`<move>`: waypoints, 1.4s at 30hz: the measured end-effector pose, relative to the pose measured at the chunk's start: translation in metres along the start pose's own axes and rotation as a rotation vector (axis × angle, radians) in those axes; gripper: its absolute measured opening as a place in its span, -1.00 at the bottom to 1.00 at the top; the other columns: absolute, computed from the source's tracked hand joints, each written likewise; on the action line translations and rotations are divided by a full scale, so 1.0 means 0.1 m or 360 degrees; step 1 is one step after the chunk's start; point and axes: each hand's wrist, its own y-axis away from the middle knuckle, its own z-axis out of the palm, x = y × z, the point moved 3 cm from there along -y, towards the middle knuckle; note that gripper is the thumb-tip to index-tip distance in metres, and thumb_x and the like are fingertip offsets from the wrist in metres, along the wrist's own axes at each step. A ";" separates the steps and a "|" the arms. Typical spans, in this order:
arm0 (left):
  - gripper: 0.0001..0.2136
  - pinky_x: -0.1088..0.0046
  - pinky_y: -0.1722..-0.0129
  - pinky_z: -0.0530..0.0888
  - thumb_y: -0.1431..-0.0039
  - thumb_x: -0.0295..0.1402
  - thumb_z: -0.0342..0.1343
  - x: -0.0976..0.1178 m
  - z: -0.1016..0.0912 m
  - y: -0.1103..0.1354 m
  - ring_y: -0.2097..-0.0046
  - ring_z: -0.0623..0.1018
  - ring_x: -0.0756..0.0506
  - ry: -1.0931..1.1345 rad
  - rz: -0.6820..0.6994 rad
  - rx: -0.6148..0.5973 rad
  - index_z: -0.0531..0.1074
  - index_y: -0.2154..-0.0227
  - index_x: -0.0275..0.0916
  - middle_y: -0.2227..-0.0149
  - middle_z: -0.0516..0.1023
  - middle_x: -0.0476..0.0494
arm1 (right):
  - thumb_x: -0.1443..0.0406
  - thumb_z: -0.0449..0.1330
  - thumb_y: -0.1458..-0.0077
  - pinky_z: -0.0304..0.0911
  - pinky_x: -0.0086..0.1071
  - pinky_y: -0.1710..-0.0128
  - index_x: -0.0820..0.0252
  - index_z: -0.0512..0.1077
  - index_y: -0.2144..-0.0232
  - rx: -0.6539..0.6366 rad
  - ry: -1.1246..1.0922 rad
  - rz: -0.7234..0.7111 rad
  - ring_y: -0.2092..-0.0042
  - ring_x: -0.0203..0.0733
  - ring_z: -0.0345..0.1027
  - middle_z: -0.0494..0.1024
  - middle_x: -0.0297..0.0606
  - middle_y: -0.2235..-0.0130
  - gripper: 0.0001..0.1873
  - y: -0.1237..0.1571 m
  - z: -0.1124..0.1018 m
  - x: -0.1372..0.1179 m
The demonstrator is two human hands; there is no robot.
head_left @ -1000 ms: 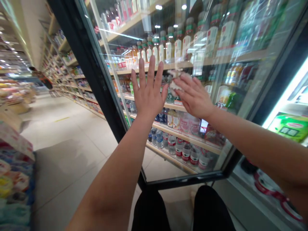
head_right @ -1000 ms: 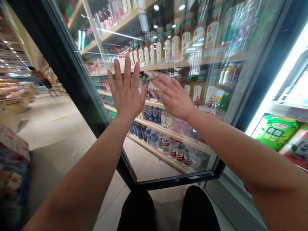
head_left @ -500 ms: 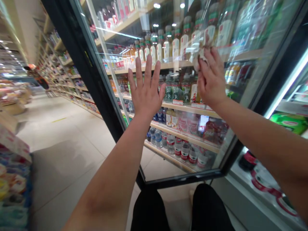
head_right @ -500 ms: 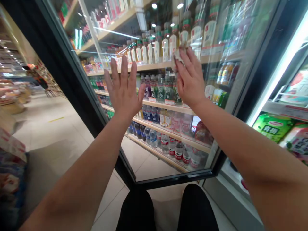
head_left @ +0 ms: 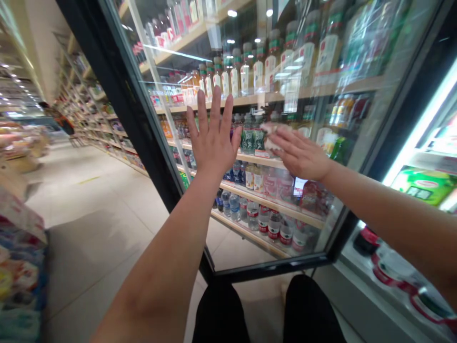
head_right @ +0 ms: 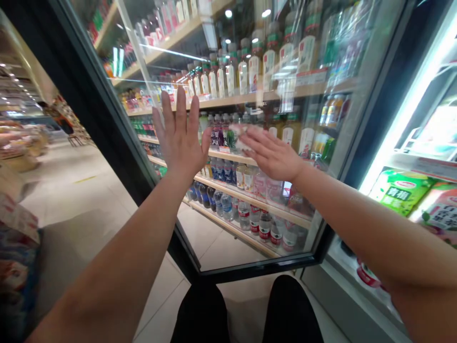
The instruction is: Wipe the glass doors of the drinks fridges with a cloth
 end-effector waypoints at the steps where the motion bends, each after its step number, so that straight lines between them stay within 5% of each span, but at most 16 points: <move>1: -0.37 -0.17 -0.51 -0.37 -0.40 -0.12 0.03 0.00 0.00 0.00 -0.54 -0.26 -0.27 -0.0002 -0.0003 0.0007 0.12 -0.47 -0.07 -0.51 -0.11 0.02 | 0.25 0.02 -0.40 0.13 -0.11 -0.50 -0.06 0.39 -0.23 -0.0040 -0.0038 -0.0056 -0.49 -0.24 -0.02 0.23 -0.47 -0.40 -0.59 0.03 0.01 -0.02; 5: -0.37 -0.19 -0.50 -0.36 -0.40 -0.15 0.05 0.01 0.00 0.00 -0.54 -0.25 -0.28 -0.0004 0.0007 0.0030 0.12 -0.47 -0.06 -0.52 -0.10 0.01 | 0.26 -0.01 -0.41 -0.03 0.04 -0.54 0.05 0.28 -0.34 0.0264 0.0022 0.0355 -0.53 -0.11 -0.20 0.10 -0.29 -0.46 -0.50 0.18 -0.05 0.07; 7: -0.37 -0.18 -0.51 -0.35 -0.40 -0.15 0.05 0.01 0.01 0.01 -0.54 -0.25 -0.27 -0.0020 0.0014 0.0032 0.12 -0.47 -0.06 -0.52 -0.10 0.01 | 0.24 -0.03 -0.42 -0.07 0.10 -0.54 0.08 0.22 -0.38 0.0240 0.0048 0.0481 -0.54 -0.07 -0.28 0.07 -0.24 -0.47 -0.46 0.27 -0.04 0.08; 11: -0.38 -0.18 -0.51 -0.33 -0.40 -0.15 0.06 0.01 0.00 0.01 -0.54 -0.24 -0.27 -0.0019 0.0017 0.0047 0.12 -0.47 -0.04 -0.51 -0.08 0.02 | 0.18 0.02 -0.40 0.13 -0.07 -0.50 -0.12 0.38 -0.25 -0.0206 -0.0051 0.0136 -0.48 -0.21 0.01 0.32 -0.47 -0.36 -0.57 0.41 0.07 -0.03; 16: -0.39 -0.16 -0.52 -0.33 -0.40 -0.15 0.05 0.02 0.00 0.01 -0.54 -0.23 -0.27 -0.0041 0.0011 0.0041 0.13 -0.46 -0.04 -0.51 -0.06 0.02 | 0.26 0.01 -0.36 0.02 0.05 -0.53 0.14 0.33 -0.30 0.0199 0.0193 0.0544 -0.54 -0.07 -0.21 0.18 -0.15 -0.43 -0.50 0.56 -0.04 0.03; 18: -0.39 -0.17 -0.51 -0.33 -0.41 -0.15 0.05 0.02 0.00 0.01 -0.54 -0.23 -0.27 -0.0043 0.0017 0.0043 0.13 -0.46 -0.03 -0.51 -0.06 0.02 | 0.26 0.05 -0.35 0.06 0.02 -0.52 0.11 0.39 -0.24 0.0063 0.0145 0.0460 -0.53 -0.07 -0.18 0.21 -0.18 -0.41 -0.54 0.62 -0.02 -0.03; 20: -0.39 -0.17 -0.51 -0.32 -0.41 -0.14 0.04 0.01 0.01 0.01 -0.54 -0.22 -0.27 -0.0065 0.0019 0.0043 0.13 -0.47 -0.05 -0.51 -0.06 0.01 | 0.21 0.12 -0.32 0.21 -0.10 -0.46 -0.01 0.48 -0.12 -0.0153 0.0045 0.0231 -0.46 -0.15 0.06 0.35 -0.35 -0.34 -0.65 0.70 0.03 -0.12; 22: -0.38 -0.17 -0.51 -0.32 -0.41 -0.14 0.03 0.01 0.01 0.01 -0.54 -0.22 -0.28 -0.0084 0.0015 0.0042 0.12 -0.47 -0.06 -0.51 -0.08 0.00 | 0.21 0.14 -0.31 0.27 -0.15 -0.42 -0.05 0.50 -0.08 -0.0163 0.0049 0.0206 -0.41 -0.20 0.18 0.41 -0.42 -0.30 -0.67 0.77 0.03 -0.15; 27: -0.38 -0.09 -0.52 -0.34 -0.41 -0.15 0.03 0.02 0.01 0.01 -0.54 -0.22 -0.26 -0.0103 -0.0011 0.0019 0.11 -0.47 -0.06 -0.52 -0.08 0.00 | 0.34 0.04 -0.33 -0.02 0.13 -0.52 0.17 0.14 -0.42 0.0208 0.0253 0.0537 -0.55 0.01 -0.34 -0.06 -0.10 -0.50 -0.36 0.89 -0.05 -0.13; 30: -0.38 -0.08 -0.52 -0.34 -0.40 -0.17 0.03 0.02 0.02 0.01 -0.54 -0.22 -0.26 -0.0100 -0.0018 0.0031 0.12 -0.47 -0.08 -0.52 -0.07 -0.01 | 0.30 0.12 -0.32 0.12 -0.09 -0.51 -0.07 0.29 -0.31 -0.0040 0.0111 0.0142 -0.50 -0.14 -0.06 0.12 -0.41 -0.45 -0.46 0.84 -0.05 -0.18; 32: -0.38 -0.09 -0.52 -0.33 -0.40 -0.18 0.03 0.02 0.02 0.01 -0.54 -0.21 -0.26 -0.0093 -0.0010 0.0052 0.12 -0.47 -0.08 -0.52 -0.06 -0.02 | 0.29 0.12 -0.34 0.14 -0.17 -0.50 -0.17 0.32 -0.28 -0.0079 0.0077 0.0075 -0.46 -0.23 0.07 0.24 -0.51 -0.40 -0.50 0.76 -0.09 -0.11; 35: -0.38 -0.11 -0.52 -0.32 -0.40 -0.19 0.03 0.01 0.02 0.00 -0.54 -0.21 -0.27 -0.0093 0.0008 0.0063 0.11 -0.47 -0.08 -0.52 -0.05 -0.04 | 0.35 0.04 -0.36 -0.05 -0.02 -0.56 0.06 0.06 -0.46 0.0236 0.0202 0.0437 -0.54 -0.11 -0.23 0.04 -0.24 -0.48 -0.33 0.57 -0.18 0.06; 37: -0.38 -0.09 -0.52 -0.33 -0.40 -0.22 0.03 0.01 0.03 -0.01 -0.54 -0.22 -0.27 -0.0117 0.0010 0.0054 0.10 -0.47 -0.09 -0.52 -0.05 -0.06 | 0.36 0.01 -0.36 -0.16 0.02 -0.58 0.17 -0.09 -0.51 0.0328 0.0240 0.0459 -0.56 -0.08 -0.43 -0.15 -0.19 -0.52 -0.26 0.40 -0.18 0.07; 42: -0.40 -0.11 -0.51 -0.28 -0.40 -0.18 0.00 -0.02 0.06 0.03 -0.54 -0.15 -0.29 -0.0167 0.0062 0.0119 0.13 -0.46 -0.07 -0.52 -0.01 -0.09 | 0.22 0.03 -0.40 0.00 -0.26 -0.55 -0.10 0.31 -0.29 -0.0031 0.0123 -0.0241 -0.50 -0.35 -0.09 0.16 -0.55 -0.43 -0.54 -0.16 -0.01 -0.08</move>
